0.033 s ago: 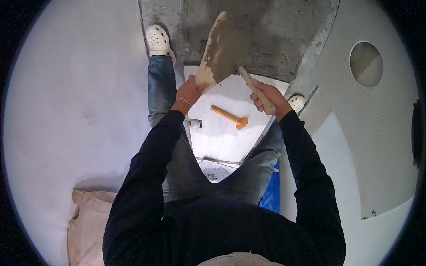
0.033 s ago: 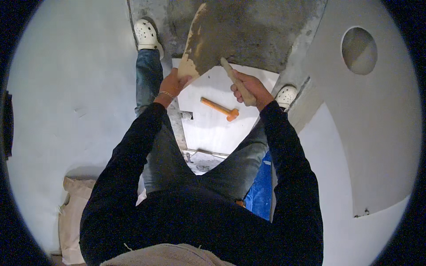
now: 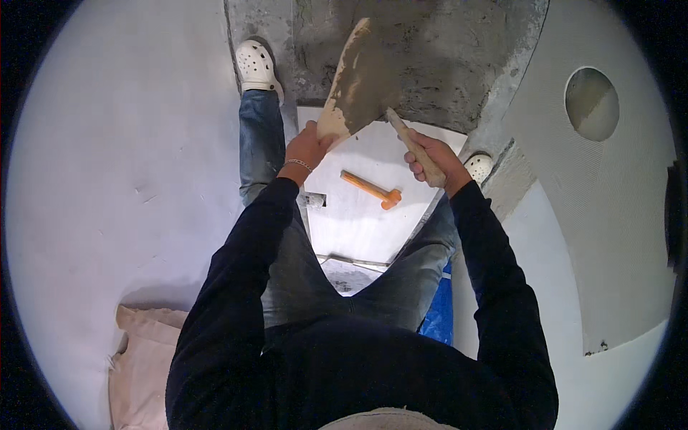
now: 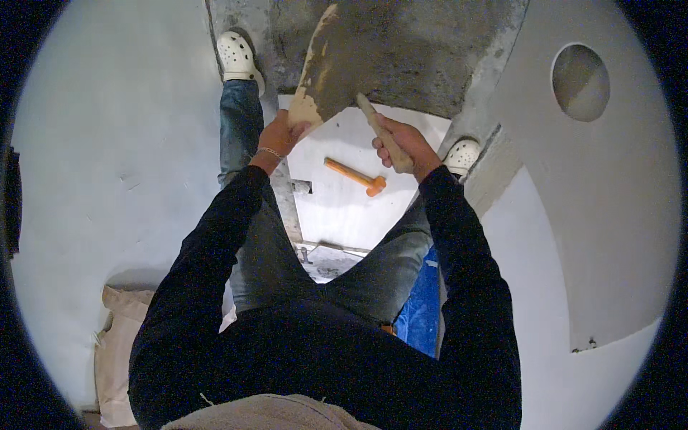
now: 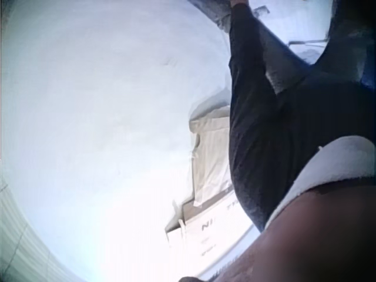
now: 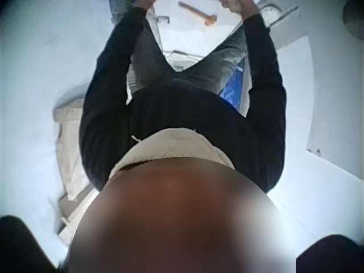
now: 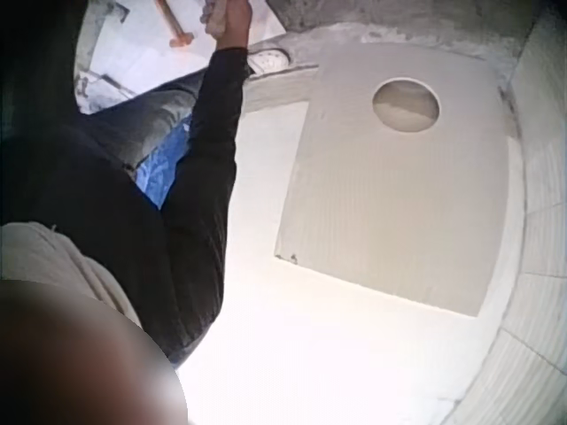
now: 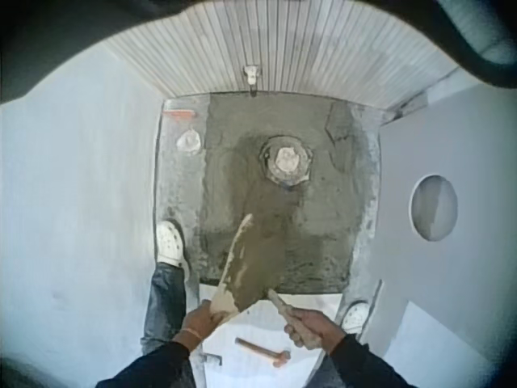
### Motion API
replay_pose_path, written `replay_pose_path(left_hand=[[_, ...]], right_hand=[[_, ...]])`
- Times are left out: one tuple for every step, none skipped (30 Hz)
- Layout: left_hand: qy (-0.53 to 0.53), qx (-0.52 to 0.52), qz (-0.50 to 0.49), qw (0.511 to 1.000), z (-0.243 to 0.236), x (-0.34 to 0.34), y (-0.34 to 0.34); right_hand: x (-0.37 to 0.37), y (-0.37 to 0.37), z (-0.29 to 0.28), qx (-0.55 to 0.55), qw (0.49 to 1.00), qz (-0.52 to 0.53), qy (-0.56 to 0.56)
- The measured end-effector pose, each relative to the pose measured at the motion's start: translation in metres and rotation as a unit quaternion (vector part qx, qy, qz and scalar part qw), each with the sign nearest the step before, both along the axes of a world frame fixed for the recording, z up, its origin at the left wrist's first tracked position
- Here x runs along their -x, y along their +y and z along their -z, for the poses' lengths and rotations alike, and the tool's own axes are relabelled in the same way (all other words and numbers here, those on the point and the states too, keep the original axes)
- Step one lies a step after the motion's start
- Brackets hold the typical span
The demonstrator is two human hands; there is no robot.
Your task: Applying and smoothing mortar on a floor surface around a pipe using trowels.
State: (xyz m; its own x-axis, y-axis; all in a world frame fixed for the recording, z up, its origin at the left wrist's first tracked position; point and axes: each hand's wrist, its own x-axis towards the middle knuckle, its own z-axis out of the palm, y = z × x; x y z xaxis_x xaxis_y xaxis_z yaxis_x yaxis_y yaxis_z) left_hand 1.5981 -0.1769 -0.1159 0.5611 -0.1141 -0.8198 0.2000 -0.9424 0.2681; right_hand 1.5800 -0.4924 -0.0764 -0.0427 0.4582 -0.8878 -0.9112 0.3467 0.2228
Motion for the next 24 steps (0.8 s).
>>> replay_pose_path(left_hand=[[0.0,0.0,0.001,1.0,0.0,0.0,-0.005],[-0.017,-0.006,0.013,1.0,0.001,0.002,-0.013],[-0.035,-0.011,0.024,0.999,0.002,0.003,-0.02],[-0.036,-0.012,0.025,0.999,0.004,0.002,-0.023],[-0.033,-0.031,0.033,0.998,0.006,0.002,-0.026],[-0.031,-0.05,0.041,0.997,0.009,0.001,-0.028],[-0.03,-0.049,0.04,0.998,0.012,0.0,-0.027],[-0.027,-0.064,0.036,0.997,0.016,-0.004,-0.023],[-0.023,-0.079,0.032,0.996,0.017,-0.006,-0.017],[-0.027,-0.082,0.031,0.996,0.017,-0.008,-0.007],[-0.037,-0.077,0.035,0.996,0.016,-0.007,0.007],[-0.048,-0.074,0.04,0.995,0.014,-0.004,0.022],[-0.08,-0.064,0.02,0.995,0.012,0.003,0.026],[-0.077,-0.058,0.02,0.995,0.007,0.008,0.019],[-0.067,-0.065,-0.004,0.996,0.003,0.011,0.014],[-0.059,-0.072,-0.029,0.995,-0.001,0.013,0.004],[-0.062,-0.069,-0.028,0.995,-0.004,0.016,-0.003],[-0.071,-0.066,-0.064,0.993,-0.01,0.021,-0.004],[-0.079,-0.063,-0.1,0.99,-0.016,0.027,-0.006],[-0.08,-0.065,-0.099,0.99,-0.023,0.031,-0.009],[-0.088,-0.052,-0.113,0.988,-0.028,0.036,-0.013],[-0.094,-0.041,-0.128,0.986,-0.034,0.039,-0.018],[-0.085,-0.036,-0.133,0.987,-0.039,0.038,-0.026],[-0.083,-0.036,-0.134,0.987,-0.037,0.042,-0.032]], right_hand=[[0.001,0.0,0.0,0.0,1.0,0.001,0.0],[0.003,0.0,-0.001,0.013,1.0,0.017,0.009],[0.005,-0.001,-0.002,0.026,0.999,0.034,0.018],[0.002,0.003,-0.007,0.026,0.999,0.034,0.017],[0.002,0.007,-0.013,0.03,0.999,0.026,0.03],[0.001,0.011,-0.019,0.034,0.998,0.018,0.043],[0.0,0.012,-0.028,0.044,0.998,0.024,0.045],[0.002,0.012,-0.036,0.044,0.998,0.023,0.046],[0.005,0.012,-0.045,0.036,0.997,0.032,0.052],[0.002,0.011,-0.05,0.026,0.997,0.04,0.053],[0.0,0.006,-0.053,0.014,0.999,0.033,0.028],[0.0,0.008,-0.049,0.008,0.999,0.034,0.025],[0.005,0.008,-0.041,0.07,0.992,-0.09,-0.044],[0.014,0.005,-0.032,0.134,0.961,-0.215,-0.107],[0.032,0.001,-0.019,0.138,0.961,-0.215,-0.104],[0.054,-0.01,0.001,0.245,0.857,-0.372,-0.257],[0.066,-0.015,0.016,0.333,0.694,-0.502,-0.394],[0.069,-0.013,0.024,0.333,0.695,-0.499,-0.397],[0.071,-0.01,0.028,0.345,0.652,-0.549,-0.394],[0.07,-0.007,0.03,0.355,0.606,-0.598,-0.387],[0.069,-0.004,0.033,0.343,0.611,-0.604,-0.38],[0.068,0.0,0.032,0.341,0.612,-0.604,-0.381],[0.067,0.003,0.031,0.35,0.61,-0.592,-0.394],[0.067,0.005,0.03,0.359,0.607,-0.582,-0.406]])
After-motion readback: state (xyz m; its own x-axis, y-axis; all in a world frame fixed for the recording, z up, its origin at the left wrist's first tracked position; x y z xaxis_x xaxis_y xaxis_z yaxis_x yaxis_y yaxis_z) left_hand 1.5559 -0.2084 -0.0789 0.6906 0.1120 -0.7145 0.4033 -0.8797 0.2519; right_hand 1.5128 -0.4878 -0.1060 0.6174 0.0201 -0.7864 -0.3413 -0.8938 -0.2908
